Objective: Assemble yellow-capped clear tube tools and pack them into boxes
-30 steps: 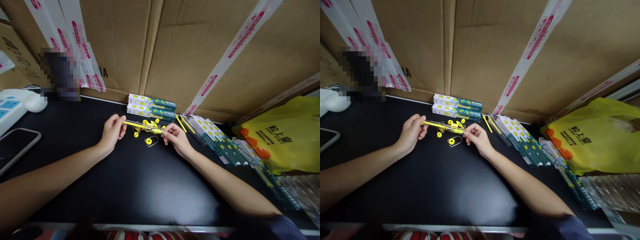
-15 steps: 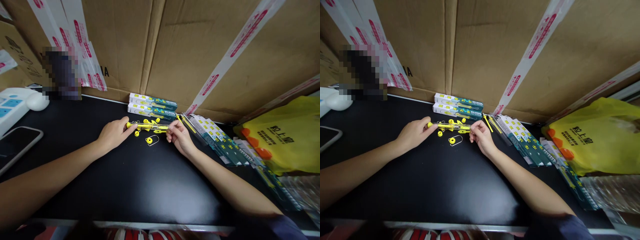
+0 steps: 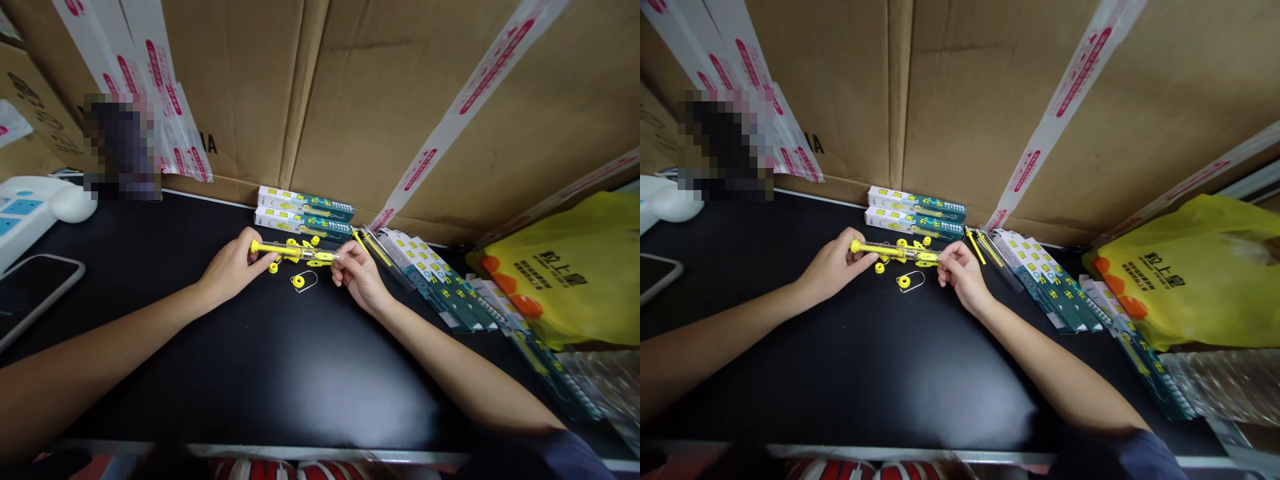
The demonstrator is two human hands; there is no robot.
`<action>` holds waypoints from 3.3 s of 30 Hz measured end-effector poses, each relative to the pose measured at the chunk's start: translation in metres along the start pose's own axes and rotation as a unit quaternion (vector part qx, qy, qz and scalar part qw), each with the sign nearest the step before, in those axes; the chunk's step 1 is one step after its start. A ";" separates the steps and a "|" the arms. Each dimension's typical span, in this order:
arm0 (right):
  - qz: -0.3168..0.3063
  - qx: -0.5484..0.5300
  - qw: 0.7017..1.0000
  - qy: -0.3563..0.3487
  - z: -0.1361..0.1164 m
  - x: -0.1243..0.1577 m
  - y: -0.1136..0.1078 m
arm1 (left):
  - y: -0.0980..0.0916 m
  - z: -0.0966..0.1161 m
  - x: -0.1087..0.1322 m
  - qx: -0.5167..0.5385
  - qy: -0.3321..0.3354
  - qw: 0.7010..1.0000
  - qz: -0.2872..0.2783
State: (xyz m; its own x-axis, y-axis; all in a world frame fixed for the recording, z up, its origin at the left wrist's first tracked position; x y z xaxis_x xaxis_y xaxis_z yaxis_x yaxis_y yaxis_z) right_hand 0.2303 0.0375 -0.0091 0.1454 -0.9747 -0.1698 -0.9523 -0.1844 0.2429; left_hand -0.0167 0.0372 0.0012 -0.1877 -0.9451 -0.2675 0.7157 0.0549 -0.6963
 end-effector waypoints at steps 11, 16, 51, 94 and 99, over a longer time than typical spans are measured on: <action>-0.039 0.007 0.999 0.008 0.001 0.002 -0.001 | -0.004 0.008 0.005 -0.004 0.052 0.998 0.033; -0.034 0.000 0.999 0.021 0.001 0.002 0.000 | -0.001 0.006 0.000 0.078 0.047 0.996 0.016; -0.141 0.592 0.752 -0.252 -0.017 0.004 0.008 | 0.002 -0.001 -0.002 0.238 -0.091 0.966 0.055; 0.021 0.037 0.999 0.026 -0.014 0.025 -0.023 | 0.002 0.015 0.005 0.129 -0.038 0.991 -0.001; 0.012 0.093 0.995 0.014 -0.013 0.027 -0.019 | 0.002 0.015 0.005 0.124 -0.025 0.992 0.002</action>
State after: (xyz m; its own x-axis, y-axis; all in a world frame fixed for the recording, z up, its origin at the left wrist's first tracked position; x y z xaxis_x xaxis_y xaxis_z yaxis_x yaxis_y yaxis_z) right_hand 0.2561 0.0136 -0.0059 0.1261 -0.9822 -0.1389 -0.9886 -0.1361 0.0650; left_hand -0.0061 0.0277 0.0089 -0.1557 -0.9603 -0.2313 0.8610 -0.0172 -0.5084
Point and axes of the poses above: each hand's wrist, its own x-axis away from the middle knuckle, its own y-axis out of the palm, z = x × y, the point moved 2 cm from there along -x, towards the middle knuckle, and after that the axes turned 5 degrees about -y, right-handed, at the moved point
